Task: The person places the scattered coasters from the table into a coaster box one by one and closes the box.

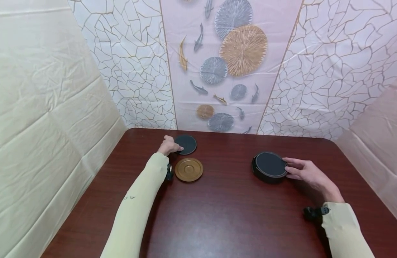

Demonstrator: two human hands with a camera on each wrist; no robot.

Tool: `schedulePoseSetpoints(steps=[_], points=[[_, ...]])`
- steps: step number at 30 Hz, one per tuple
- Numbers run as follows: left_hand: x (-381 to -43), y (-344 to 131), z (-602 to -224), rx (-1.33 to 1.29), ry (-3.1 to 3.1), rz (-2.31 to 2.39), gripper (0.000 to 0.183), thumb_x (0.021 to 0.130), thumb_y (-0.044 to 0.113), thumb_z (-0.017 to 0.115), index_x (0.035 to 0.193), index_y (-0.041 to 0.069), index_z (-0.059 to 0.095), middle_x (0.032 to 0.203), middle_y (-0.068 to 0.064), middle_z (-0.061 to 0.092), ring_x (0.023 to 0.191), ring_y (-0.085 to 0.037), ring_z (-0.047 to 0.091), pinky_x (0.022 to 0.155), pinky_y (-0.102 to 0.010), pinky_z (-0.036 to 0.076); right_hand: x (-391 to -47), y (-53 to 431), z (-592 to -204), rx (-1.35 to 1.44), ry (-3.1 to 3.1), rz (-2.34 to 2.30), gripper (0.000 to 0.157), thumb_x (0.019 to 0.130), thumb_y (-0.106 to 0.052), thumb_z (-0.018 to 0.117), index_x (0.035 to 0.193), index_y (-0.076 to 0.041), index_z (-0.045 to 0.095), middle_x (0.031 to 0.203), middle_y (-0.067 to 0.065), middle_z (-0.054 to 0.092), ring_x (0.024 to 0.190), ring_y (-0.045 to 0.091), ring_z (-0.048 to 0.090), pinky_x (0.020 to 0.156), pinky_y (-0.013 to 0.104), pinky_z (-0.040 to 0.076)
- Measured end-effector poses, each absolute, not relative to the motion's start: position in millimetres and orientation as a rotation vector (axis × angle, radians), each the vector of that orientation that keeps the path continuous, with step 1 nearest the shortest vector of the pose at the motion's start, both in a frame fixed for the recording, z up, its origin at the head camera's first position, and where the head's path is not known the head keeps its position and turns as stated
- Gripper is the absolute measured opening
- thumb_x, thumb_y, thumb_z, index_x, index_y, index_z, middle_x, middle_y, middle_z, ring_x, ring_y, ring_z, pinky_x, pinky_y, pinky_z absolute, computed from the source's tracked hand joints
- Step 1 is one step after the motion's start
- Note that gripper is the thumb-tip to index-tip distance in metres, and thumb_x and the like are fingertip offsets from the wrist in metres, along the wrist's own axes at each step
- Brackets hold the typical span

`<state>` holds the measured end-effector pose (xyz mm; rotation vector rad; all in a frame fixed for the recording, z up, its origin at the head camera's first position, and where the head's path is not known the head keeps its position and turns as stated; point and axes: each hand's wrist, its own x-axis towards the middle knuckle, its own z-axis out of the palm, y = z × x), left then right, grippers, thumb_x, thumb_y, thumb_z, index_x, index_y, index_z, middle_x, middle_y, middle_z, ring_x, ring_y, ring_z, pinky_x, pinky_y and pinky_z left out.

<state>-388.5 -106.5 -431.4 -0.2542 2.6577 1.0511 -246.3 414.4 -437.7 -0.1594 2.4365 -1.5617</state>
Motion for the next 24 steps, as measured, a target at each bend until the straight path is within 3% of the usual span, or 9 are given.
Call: schedulePoseSetpoints(steps=[3, 9, 17, 24], points=[[-388.3, -107.0, -432.6, -0.237, 2.644, 1.165, 0.095, 0.090, 0.024, 0.071, 0.152, -0.003, 0.004, 0.145, -0.029, 0.039, 0.137, -0.040, 0.040, 0.111, -0.048, 0.038, -247.1, 414.3, -437.9, -0.164, 2.431, -1.571, 0.068, 0.097, -0.022, 0.062, 0.151, 0.005, 0.029, 0.149, 0.037, 0.031, 0.099, 0.002, 0.068, 0.087, 0.032, 0.057], [-385.4, -108.4, -433.9, -0.131, 2.708, 1.242, 0.063, 0.095, 0.016, 0.062, 0.144, -0.001, 0.027, 0.141, -0.028, 0.043, 0.135, -0.038, 0.043, 0.107, -0.047, 0.042, -247.1, 414.5, -438.4, -0.163, 2.434, -1.556, 0.069, 0.097, -0.023, 0.063, 0.151, 0.004, 0.029, 0.150, 0.037, 0.031, 0.100, 0.003, 0.068, 0.087, 0.033, 0.057], [-384.6, -107.9, -430.2, -0.104, 2.735, 1.332, 0.038, 0.099, 0.016, 0.055, 0.132, 0.005, 0.040, 0.121, -0.021, 0.054, 0.090, -0.027, 0.056, 0.070, -0.032, 0.047, -247.5, 416.6, -441.4, -0.163, 2.430, -1.553, 0.070, 0.097, -0.024, 0.063, 0.151, 0.003, 0.029, 0.151, 0.037, 0.030, 0.101, 0.003, 0.068, 0.088, 0.033, 0.056], [-384.9, -100.9, -419.0, -0.152, 2.660, 1.523, 0.036, 0.098, 0.013, 0.057, 0.132, 0.004, 0.048, 0.121, -0.019, 0.059, 0.082, -0.021, 0.063, 0.065, -0.028, 0.057, -248.6, 417.2, -442.0, -0.167, 2.424, -1.569, 0.069, 0.096, -0.022, 0.063, 0.151, 0.004, 0.029, 0.150, 0.037, 0.031, 0.100, 0.002, 0.068, 0.087, 0.033, 0.057]])
